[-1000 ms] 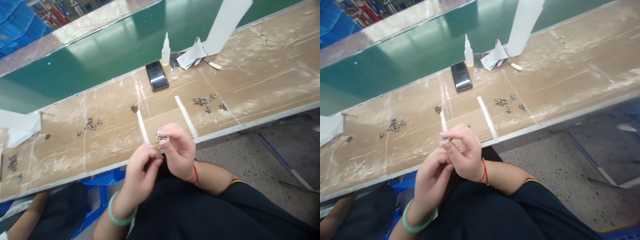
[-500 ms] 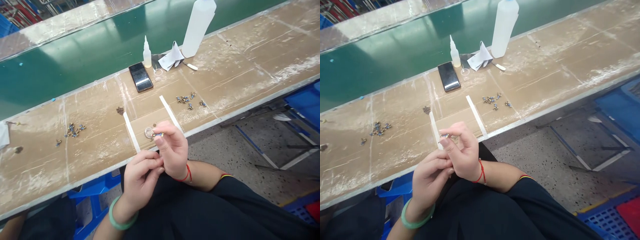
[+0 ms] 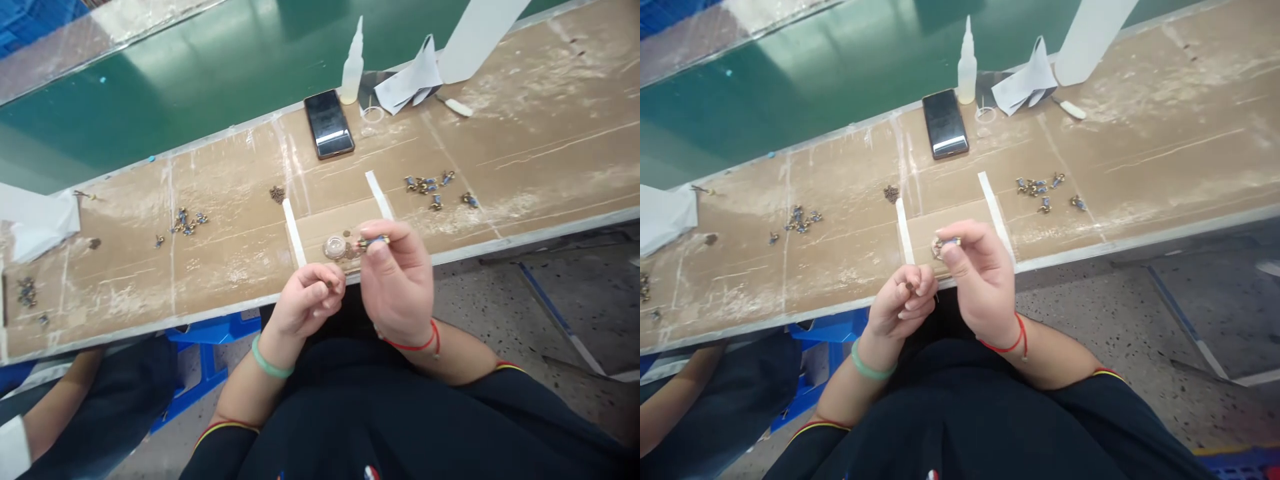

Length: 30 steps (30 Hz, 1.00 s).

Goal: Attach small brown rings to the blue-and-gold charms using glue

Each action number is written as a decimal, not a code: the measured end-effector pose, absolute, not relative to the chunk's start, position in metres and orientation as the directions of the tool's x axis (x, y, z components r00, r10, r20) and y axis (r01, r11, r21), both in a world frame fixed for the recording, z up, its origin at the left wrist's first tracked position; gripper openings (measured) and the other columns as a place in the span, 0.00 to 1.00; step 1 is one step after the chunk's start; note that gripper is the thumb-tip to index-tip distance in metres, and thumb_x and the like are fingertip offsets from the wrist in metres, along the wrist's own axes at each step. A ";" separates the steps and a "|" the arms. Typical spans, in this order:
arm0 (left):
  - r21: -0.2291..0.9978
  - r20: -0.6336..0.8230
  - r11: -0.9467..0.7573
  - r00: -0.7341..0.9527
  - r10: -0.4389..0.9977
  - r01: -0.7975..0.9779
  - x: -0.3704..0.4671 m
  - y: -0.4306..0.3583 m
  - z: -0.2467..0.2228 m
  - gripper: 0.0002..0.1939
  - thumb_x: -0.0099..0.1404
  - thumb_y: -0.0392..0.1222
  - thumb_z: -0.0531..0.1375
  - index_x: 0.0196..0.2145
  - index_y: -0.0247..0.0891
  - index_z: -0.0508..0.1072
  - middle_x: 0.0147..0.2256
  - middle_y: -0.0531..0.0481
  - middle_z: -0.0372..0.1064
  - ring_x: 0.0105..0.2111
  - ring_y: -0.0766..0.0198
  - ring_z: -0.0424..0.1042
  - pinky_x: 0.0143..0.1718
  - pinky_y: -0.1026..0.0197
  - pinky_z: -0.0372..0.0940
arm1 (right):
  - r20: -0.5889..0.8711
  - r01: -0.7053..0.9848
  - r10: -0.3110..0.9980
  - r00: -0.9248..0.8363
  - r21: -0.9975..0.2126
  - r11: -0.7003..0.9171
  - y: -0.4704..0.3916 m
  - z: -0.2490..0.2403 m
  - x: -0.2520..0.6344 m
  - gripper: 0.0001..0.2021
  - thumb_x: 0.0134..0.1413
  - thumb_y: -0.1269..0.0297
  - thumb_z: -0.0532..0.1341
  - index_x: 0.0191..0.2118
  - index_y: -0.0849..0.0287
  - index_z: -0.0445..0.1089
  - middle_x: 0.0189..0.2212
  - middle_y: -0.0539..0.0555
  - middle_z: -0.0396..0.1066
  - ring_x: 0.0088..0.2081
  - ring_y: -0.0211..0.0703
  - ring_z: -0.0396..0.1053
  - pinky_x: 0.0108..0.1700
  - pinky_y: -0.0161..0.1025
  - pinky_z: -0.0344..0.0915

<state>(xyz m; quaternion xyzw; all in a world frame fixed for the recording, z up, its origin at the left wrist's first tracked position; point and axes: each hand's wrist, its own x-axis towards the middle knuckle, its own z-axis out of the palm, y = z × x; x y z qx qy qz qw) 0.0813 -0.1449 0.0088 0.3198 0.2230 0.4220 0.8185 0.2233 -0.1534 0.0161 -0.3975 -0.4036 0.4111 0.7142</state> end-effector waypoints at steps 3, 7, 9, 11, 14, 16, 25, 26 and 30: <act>0.668 -0.129 0.491 0.563 0.816 -0.559 0.080 -0.144 0.012 0.21 0.60 0.55 0.81 0.28 0.40 0.78 0.28 0.55 0.63 0.19 0.77 0.44 0.14 0.70 0.43 | 0.301 -0.212 0.902 0.310 -0.903 0.374 -0.147 0.015 0.235 0.09 0.71 0.49 0.71 0.46 0.46 0.81 0.39 0.51 0.76 0.39 0.42 0.75 0.43 0.42 0.75; 0.665 -0.160 0.498 0.546 0.823 -0.556 0.075 -0.141 0.019 0.21 0.57 0.57 0.82 0.28 0.42 0.81 0.27 0.54 0.65 0.19 0.75 0.46 0.15 0.68 0.44 | 0.359 -0.034 0.906 0.226 -0.926 0.375 -0.141 0.014 0.253 0.11 0.72 0.47 0.70 0.45 0.47 0.81 0.38 0.52 0.76 0.40 0.45 0.74 0.41 0.44 0.74; 0.684 -0.107 0.444 0.523 0.846 -0.578 0.071 -0.141 0.018 0.17 0.60 0.56 0.81 0.30 0.44 0.84 0.28 0.54 0.65 0.19 0.75 0.46 0.16 0.68 0.45 | 0.398 0.069 0.905 0.151 -0.918 0.392 -0.139 0.016 0.263 0.10 0.72 0.49 0.69 0.44 0.47 0.82 0.37 0.53 0.76 0.40 0.46 0.74 0.42 0.45 0.73; 0.715 -0.022 0.335 0.459 0.888 -0.614 0.067 -0.141 0.014 0.11 0.64 0.52 0.79 0.34 0.46 0.86 0.28 0.54 0.66 0.19 0.75 0.48 0.17 0.68 0.47 | 0.399 0.183 0.914 0.073 -0.906 0.381 -0.137 0.017 0.271 0.10 0.72 0.49 0.70 0.43 0.47 0.83 0.37 0.53 0.75 0.40 0.47 0.73 0.45 0.47 0.73; 0.766 0.076 0.151 0.322 0.944 -0.625 0.063 -0.145 0.002 0.07 0.67 0.48 0.78 0.36 0.47 0.88 0.29 0.54 0.68 0.20 0.74 0.54 0.20 0.67 0.52 | 0.337 0.321 0.941 0.011 -0.893 0.316 -0.135 0.018 0.278 0.11 0.71 0.49 0.70 0.41 0.48 0.85 0.37 0.54 0.73 0.43 0.49 0.72 0.50 0.51 0.74; 0.789 0.105 0.075 0.254 0.961 -0.610 0.062 -0.147 -0.006 0.07 0.67 0.48 0.78 0.36 0.46 0.87 0.29 0.53 0.69 0.21 0.73 0.58 0.22 0.66 0.55 | 0.309 0.375 0.951 -0.005 -0.881 0.288 -0.134 0.015 0.279 0.10 0.70 0.49 0.70 0.41 0.47 0.86 0.37 0.54 0.71 0.44 0.50 0.71 0.53 0.54 0.73; 0.778 0.134 0.022 0.200 0.971 -0.627 0.065 -0.153 -0.021 0.04 0.69 0.45 0.77 0.40 0.47 0.89 0.32 0.52 0.73 0.24 0.71 0.65 0.26 0.66 0.63 | 0.283 0.466 0.957 -0.058 -0.840 0.277 -0.132 0.005 0.275 0.06 0.70 0.56 0.70 0.44 0.46 0.86 0.38 0.54 0.69 0.45 0.51 0.69 0.55 0.55 0.69; 0.777 0.136 0.022 0.201 0.970 -0.629 0.065 -0.153 -0.021 0.03 0.69 0.45 0.77 0.40 0.47 0.89 0.32 0.52 0.74 0.24 0.71 0.66 0.26 0.66 0.63 | 0.279 0.470 0.958 -0.062 -0.839 0.275 -0.132 0.005 0.275 0.06 0.70 0.56 0.70 0.44 0.46 0.86 0.38 0.54 0.69 0.44 0.51 0.69 0.54 0.54 0.70; 0.793 0.125 0.025 0.202 0.971 -0.609 0.065 -0.154 -0.021 0.05 0.69 0.47 0.77 0.38 0.46 0.88 0.32 0.52 0.74 0.23 0.71 0.65 0.27 0.65 0.64 | 0.272 0.493 0.960 -0.069 -0.827 0.270 -0.132 0.007 0.273 0.06 0.70 0.56 0.70 0.43 0.47 0.86 0.37 0.54 0.70 0.44 0.51 0.70 0.53 0.54 0.72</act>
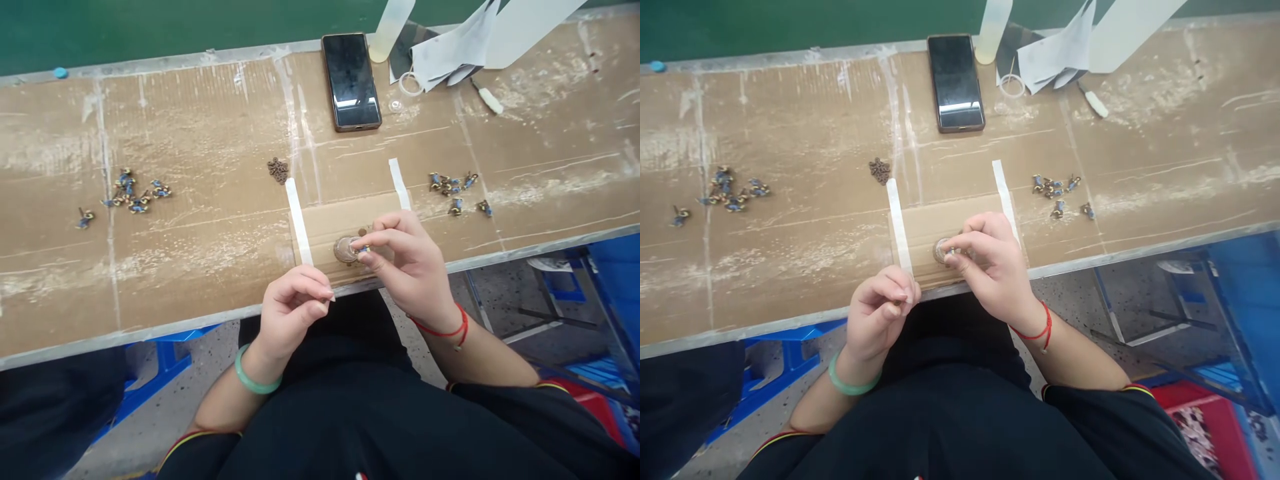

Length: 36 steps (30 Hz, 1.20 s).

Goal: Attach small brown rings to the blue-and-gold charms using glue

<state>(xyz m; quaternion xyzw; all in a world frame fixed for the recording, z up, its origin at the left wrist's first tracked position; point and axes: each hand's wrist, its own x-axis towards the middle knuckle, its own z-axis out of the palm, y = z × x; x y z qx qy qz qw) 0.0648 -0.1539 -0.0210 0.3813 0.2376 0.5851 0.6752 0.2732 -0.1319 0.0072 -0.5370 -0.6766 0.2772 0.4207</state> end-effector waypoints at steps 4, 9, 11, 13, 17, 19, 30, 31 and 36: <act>0.818 0.098 0.028 0.188 0.977 -0.575 0.065 -0.154 -0.020 0.11 0.68 0.51 0.77 0.35 0.44 0.86 0.30 0.53 0.73 0.22 0.71 0.63 0.26 0.64 0.64 | 0.292 0.504 0.955 -0.043 -0.819 0.273 -0.134 0.010 0.273 0.07 0.71 0.54 0.70 0.42 0.46 0.86 0.36 0.54 0.69 0.44 0.51 0.70 0.52 0.54 0.72; 0.822 0.083 0.016 0.148 0.986 -0.569 0.066 -0.155 -0.018 0.11 0.68 0.51 0.78 0.35 0.44 0.86 0.31 0.52 0.74 0.23 0.71 0.64 0.26 0.64 0.66 | 0.348 0.534 0.935 -0.077 -0.777 0.333 -0.137 0.013 0.277 0.04 0.69 0.59 0.71 0.43 0.45 0.86 0.38 0.53 0.71 0.43 0.50 0.71 0.50 0.53 0.70; 0.821 0.079 0.008 0.127 0.989 -0.571 0.067 -0.155 -0.018 0.09 0.68 0.50 0.78 0.37 0.45 0.87 0.31 0.52 0.74 0.24 0.71 0.65 0.27 0.65 0.66 | 0.372 0.559 0.923 -0.095 -0.748 0.359 -0.138 0.014 0.277 0.04 0.69 0.61 0.71 0.43 0.45 0.86 0.37 0.53 0.72 0.43 0.50 0.71 0.51 0.53 0.69; 0.831 0.060 0.007 0.102 0.993 -0.557 0.068 -0.155 -0.016 0.09 0.67 0.50 0.78 0.36 0.46 0.87 0.31 0.52 0.74 0.24 0.71 0.65 0.28 0.65 0.67 | 0.379 0.543 0.923 -0.067 -0.762 0.352 -0.141 0.016 0.275 0.04 0.69 0.62 0.71 0.44 0.45 0.86 0.37 0.53 0.72 0.43 0.50 0.71 0.50 0.52 0.69; 0.856 0.019 0.001 0.033 0.999 -0.516 0.075 -0.154 -0.006 0.11 0.65 0.52 0.79 0.34 0.45 0.87 0.31 0.52 0.75 0.25 0.70 0.66 0.28 0.64 0.68 | 0.337 0.256 0.937 0.092 -0.917 0.305 -0.147 0.024 0.264 0.05 0.72 0.54 0.70 0.43 0.44 0.84 0.38 0.53 0.72 0.40 0.47 0.71 0.42 0.48 0.72; 0.858 0.031 -0.017 0.017 0.999 -0.514 0.082 -0.153 0.001 0.09 0.66 0.51 0.79 0.36 0.47 0.88 0.32 0.52 0.77 0.26 0.69 0.69 0.29 0.64 0.70 | 0.271 0.017 0.958 0.098 -0.962 0.271 -0.149 0.028 0.256 0.09 0.73 0.48 0.68 0.42 0.43 0.82 0.38 0.52 0.73 0.38 0.46 0.72 0.41 0.48 0.75; 0.820 0.182 -0.158 -0.012 0.983 -0.550 0.109 -0.156 0.019 0.07 0.70 0.45 0.77 0.45 0.52 0.90 0.40 0.52 0.84 0.47 0.62 0.85 0.50 0.61 0.80 | -0.020 -0.556 0.996 0.082 -0.831 0.029 -0.165 0.043 0.219 0.05 0.67 0.48 0.75 0.41 0.39 0.86 0.40 0.43 0.86 0.49 0.38 0.83 0.58 0.38 0.81; 0.818 0.183 -0.158 -0.010 0.983 -0.553 0.109 -0.157 0.020 0.06 0.70 0.45 0.77 0.45 0.52 0.90 0.40 0.52 0.84 0.46 0.63 0.85 0.50 0.61 0.80 | -0.005 -0.553 0.996 0.087 -0.832 0.044 -0.165 0.044 0.218 0.05 0.67 0.49 0.75 0.41 0.39 0.86 0.40 0.43 0.86 0.49 0.36 0.83 0.58 0.36 0.81; 0.782 0.178 -0.126 0.024 0.984 -0.611 0.111 -0.158 0.023 0.07 0.71 0.44 0.77 0.46 0.54 0.90 0.40 0.54 0.84 0.41 0.68 0.84 0.45 0.66 0.80 | 0.108 -0.495 0.981 0.162 -0.851 0.176 -0.165 0.043 0.216 0.03 0.67 0.53 0.75 0.43 0.42 0.87 0.41 0.43 0.87 0.49 0.36 0.83 0.59 0.35 0.81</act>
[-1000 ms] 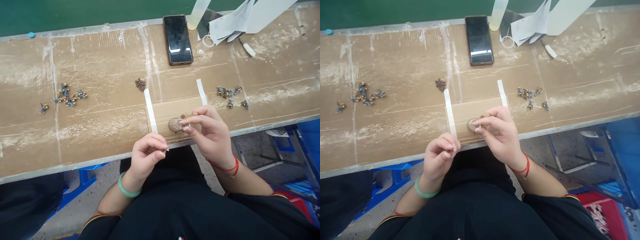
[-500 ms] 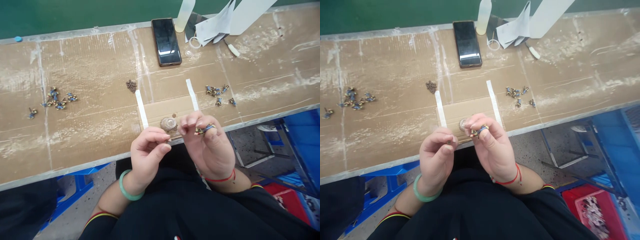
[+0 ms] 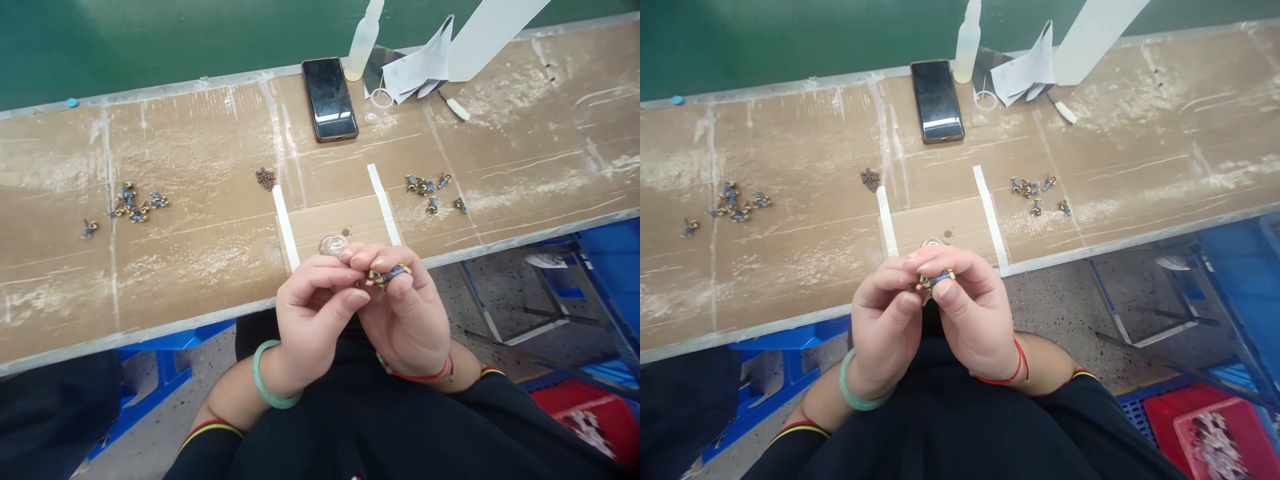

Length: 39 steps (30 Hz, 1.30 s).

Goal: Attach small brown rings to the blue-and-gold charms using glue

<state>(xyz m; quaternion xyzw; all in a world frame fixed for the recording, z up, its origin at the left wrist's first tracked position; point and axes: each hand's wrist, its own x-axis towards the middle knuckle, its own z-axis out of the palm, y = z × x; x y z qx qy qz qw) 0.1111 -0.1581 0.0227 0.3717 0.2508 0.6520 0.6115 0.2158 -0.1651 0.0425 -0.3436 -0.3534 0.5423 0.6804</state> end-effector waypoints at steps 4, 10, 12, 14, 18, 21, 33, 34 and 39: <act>0.757 0.162 -0.085 0.060 0.985 -0.648 0.111 -0.157 0.027 0.06 0.70 0.45 0.77 0.44 0.56 0.90 0.39 0.56 0.84 0.39 0.70 0.83 0.44 0.69 0.79 | 0.192 -0.461 0.964 0.185 -0.849 0.257 -0.165 0.042 0.213 0.03 0.69 0.56 0.75 0.45 0.43 0.87 0.42 0.45 0.87 0.49 0.36 0.83 0.60 0.35 0.80; 0.753 0.151 -0.072 0.065 0.986 -0.654 0.112 -0.156 0.031 0.05 0.69 0.45 0.78 0.43 0.55 0.90 0.38 0.56 0.84 0.38 0.70 0.83 0.44 0.68 0.79 | 0.270 -0.427 0.940 0.208 -0.840 0.335 -0.163 0.043 0.213 0.04 0.69 0.58 0.75 0.46 0.44 0.87 0.42 0.44 0.88 0.48 0.35 0.82 0.60 0.35 0.79; 0.754 0.149 -0.070 0.066 0.987 -0.654 0.113 -0.156 0.032 0.04 0.69 0.46 0.78 0.42 0.54 0.90 0.37 0.56 0.83 0.38 0.70 0.83 0.44 0.68 0.79 | 0.289 -0.414 0.934 0.209 -0.839 0.353 -0.163 0.043 0.214 0.04 0.69 0.58 0.74 0.47 0.43 0.87 0.42 0.44 0.88 0.47 0.36 0.82 0.60 0.36 0.79; 0.762 0.141 -0.068 0.063 0.988 -0.644 0.114 -0.156 0.034 0.04 0.69 0.47 0.78 0.41 0.53 0.90 0.37 0.56 0.83 0.37 0.69 0.83 0.43 0.67 0.80 | 0.305 -0.391 0.927 0.218 -0.843 0.369 -0.163 0.042 0.215 0.04 0.69 0.58 0.74 0.47 0.43 0.87 0.43 0.44 0.88 0.46 0.37 0.82 0.60 0.38 0.80; 0.773 0.118 -0.064 0.043 0.992 -0.631 0.115 -0.157 0.036 0.04 0.68 0.47 0.78 0.39 0.53 0.89 0.37 0.55 0.83 0.37 0.68 0.83 0.42 0.66 0.80 | 0.330 -0.345 0.913 0.239 -0.850 0.398 -0.163 0.040 0.216 0.04 0.69 0.58 0.74 0.47 0.42 0.87 0.43 0.44 0.87 0.46 0.39 0.83 0.61 0.41 0.80; 0.765 0.096 -0.048 0.040 0.995 -0.642 0.117 -0.159 0.036 0.04 0.68 0.46 0.78 0.40 0.54 0.90 0.38 0.55 0.85 0.39 0.68 0.84 0.43 0.66 0.80 | 0.357 -0.307 0.897 0.259 -0.851 0.427 -0.163 0.036 0.216 0.04 0.70 0.58 0.74 0.48 0.42 0.86 0.43 0.45 0.87 0.47 0.39 0.83 0.61 0.41 0.79; 0.842 0.009 -0.007 0.001 1.000 -0.540 0.121 -0.173 0.035 0.05 0.73 0.52 0.74 0.44 0.55 0.90 0.44 0.51 0.86 0.44 0.63 0.84 0.45 0.63 0.80 | 0.517 -0.069 0.768 0.379 -0.811 0.580 -0.162 0.023 0.211 0.07 0.73 0.62 0.71 0.52 0.44 0.85 0.47 0.48 0.86 0.46 0.41 0.83 0.51 0.43 0.82; 0.845 0.019 -0.020 -0.006 1.000 -0.534 0.121 -0.174 0.034 0.05 0.74 0.52 0.73 0.45 0.56 0.90 0.45 0.51 0.86 0.44 0.64 0.84 0.43 0.64 0.79 | 0.515 -0.066 0.766 0.384 -0.812 0.580 -0.162 0.023 0.211 0.07 0.73 0.62 0.71 0.52 0.44 0.85 0.47 0.48 0.86 0.46 0.41 0.83 0.51 0.43 0.82; 0.863 0.078 -0.089 -0.042 0.996 -0.498 0.124 -0.177 0.030 0.07 0.76 0.51 0.72 0.48 0.57 0.90 0.46 0.51 0.86 0.46 0.62 0.84 0.48 0.60 0.80 | 0.451 -0.087 0.792 0.412 -0.846 0.527 -0.166 0.026 0.209 0.05 0.74 0.59 0.70 0.50 0.43 0.84 0.46 0.48 0.86 0.45 0.42 0.83 0.51 0.44 0.83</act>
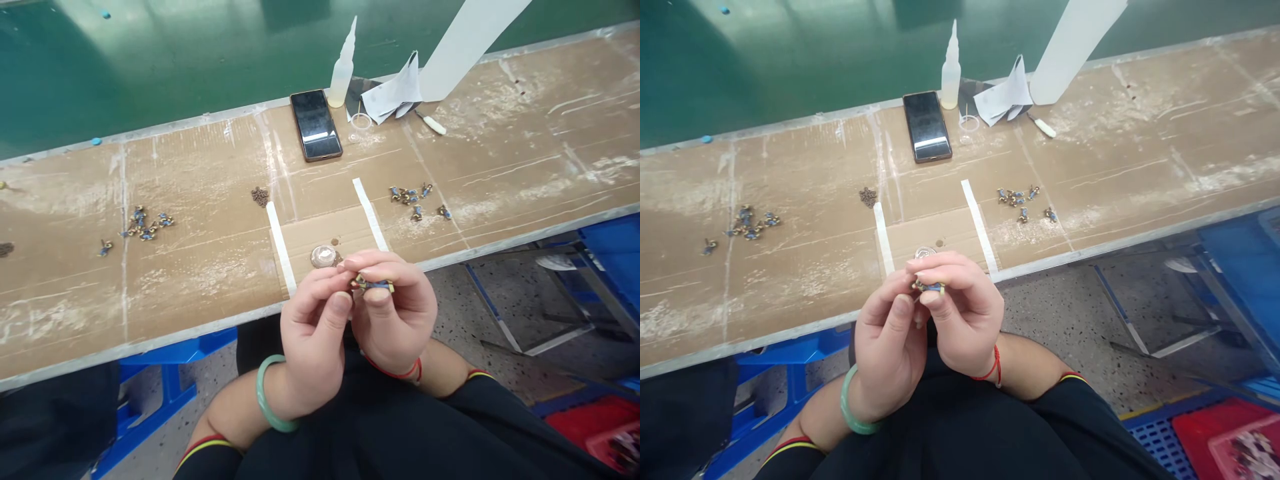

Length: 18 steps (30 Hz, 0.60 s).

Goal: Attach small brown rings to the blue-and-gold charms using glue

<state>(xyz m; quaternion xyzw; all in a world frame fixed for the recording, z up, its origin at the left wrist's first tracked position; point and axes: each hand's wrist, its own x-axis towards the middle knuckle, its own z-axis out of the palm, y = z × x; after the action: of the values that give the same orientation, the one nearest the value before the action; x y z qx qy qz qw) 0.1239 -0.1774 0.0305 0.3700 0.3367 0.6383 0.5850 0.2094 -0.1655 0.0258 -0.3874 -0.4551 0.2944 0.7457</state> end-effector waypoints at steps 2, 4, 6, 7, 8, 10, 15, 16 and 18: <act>0.868 0.091 -0.106 -0.054 0.994 -0.486 0.125 -0.178 0.029 0.07 0.76 0.51 0.71 0.49 0.57 0.90 0.47 0.50 0.86 0.48 0.61 0.85 0.52 0.58 0.81 | 0.436 -0.078 0.793 0.425 -0.855 0.512 -0.166 0.027 0.208 0.04 0.74 0.57 0.70 0.49 0.42 0.84 0.45 0.48 0.86 0.44 0.43 0.84 0.50 0.45 0.83; 0.875 0.105 -0.126 -0.072 0.992 -0.467 0.125 -0.179 0.029 0.07 0.76 0.50 0.71 0.49 0.57 0.90 0.48 0.50 0.87 0.49 0.59 0.85 0.54 0.57 0.81 | 0.438 -0.056 0.786 0.436 -0.859 0.509 -0.166 0.028 0.207 0.04 0.74 0.55 0.70 0.48 0.42 0.83 0.44 0.48 0.87 0.43 0.44 0.84 0.49 0.46 0.84; 0.887 0.126 -0.154 -0.091 0.988 -0.436 0.126 -0.181 0.028 0.08 0.77 0.49 0.70 0.51 0.57 0.90 0.50 0.49 0.87 0.51 0.59 0.85 0.56 0.56 0.81 | 0.446 -0.032 0.779 0.440 -0.860 0.510 -0.166 0.029 0.206 0.04 0.74 0.54 0.69 0.48 0.43 0.82 0.43 0.49 0.87 0.42 0.45 0.85 0.47 0.47 0.85; 0.892 0.144 -0.172 -0.098 0.985 -0.417 0.127 -0.181 0.028 0.09 0.78 0.48 0.70 0.52 0.56 0.89 0.51 0.49 0.87 0.52 0.59 0.85 0.58 0.57 0.80 | 0.453 -0.023 0.776 0.439 -0.857 0.514 -0.165 0.030 0.206 0.04 0.74 0.54 0.69 0.48 0.43 0.82 0.43 0.49 0.87 0.42 0.45 0.85 0.47 0.47 0.85; 0.896 0.168 -0.196 -0.103 0.980 -0.400 0.127 -0.182 0.028 0.10 0.78 0.47 0.69 0.53 0.56 0.89 0.52 0.49 0.86 0.53 0.59 0.85 0.59 0.57 0.79 | 0.462 -0.015 0.770 0.440 -0.853 0.521 -0.165 0.030 0.205 0.04 0.74 0.54 0.69 0.48 0.43 0.82 0.43 0.49 0.87 0.41 0.45 0.85 0.46 0.47 0.85; 0.895 0.231 -0.255 -0.110 0.967 -0.367 0.127 -0.183 0.027 0.12 0.79 0.45 0.68 0.56 0.55 0.88 0.54 0.49 0.86 0.55 0.60 0.85 0.61 0.59 0.78 | 0.472 -0.012 0.760 0.447 -0.846 0.533 -0.163 0.031 0.204 0.04 0.75 0.54 0.68 0.48 0.43 0.82 0.43 0.49 0.87 0.41 0.45 0.85 0.46 0.46 0.86; 0.886 0.383 -0.397 -0.103 0.918 -0.240 0.126 -0.181 0.024 0.19 0.81 0.39 0.64 0.63 0.56 0.83 0.57 0.49 0.84 0.57 0.61 0.84 0.62 0.60 0.78 | 0.499 -0.045 0.751 0.432 -0.820 0.571 -0.160 0.034 0.204 0.04 0.75 0.57 0.68 0.49 0.44 0.82 0.43 0.49 0.87 0.43 0.43 0.86 0.47 0.44 0.86; 0.877 0.424 -0.436 -0.102 0.900 -0.201 0.126 -0.180 0.023 0.20 0.81 0.38 0.64 0.65 0.56 0.82 0.58 0.49 0.83 0.57 0.61 0.84 0.62 0.59 0.78 | 0.507 -0.050 0.753 0.420 -0.815 0.577 -0.160 0.035 0.205 0.04 0.75 0.57 0.68 0.49 0.44 0.82 0.43 0.49 0.87 0.43 0.43 0.86 0.47 0.43 0.86; 0.847 0.507 -0.517 -0.103 0.856 -0.123 0.126 -0.179 0.020 0.24 0.79 0.35 0.65 0.67 0.55 0.80 0.58 0.48 0.83 0.57 0.60 0.84 0.61 0.58 0.80 | 0.508 -0.059 0.766 0.394 -0.818 0.572 -0.158 0.037 0.206 0.04 0.76 0.57 0.67 0.49 0.44 0.81 0.42 0.49 0.88 0.43 0.43 0.87 0.47 0.43 0.87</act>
<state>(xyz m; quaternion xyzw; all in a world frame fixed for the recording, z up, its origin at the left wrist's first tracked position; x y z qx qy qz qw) 0.1259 -0.1785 0.0195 0.5601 0.3268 0.6669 0.3670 0.2055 -0.1583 0.0366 -0.3713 -0.4763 0.2758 0.7478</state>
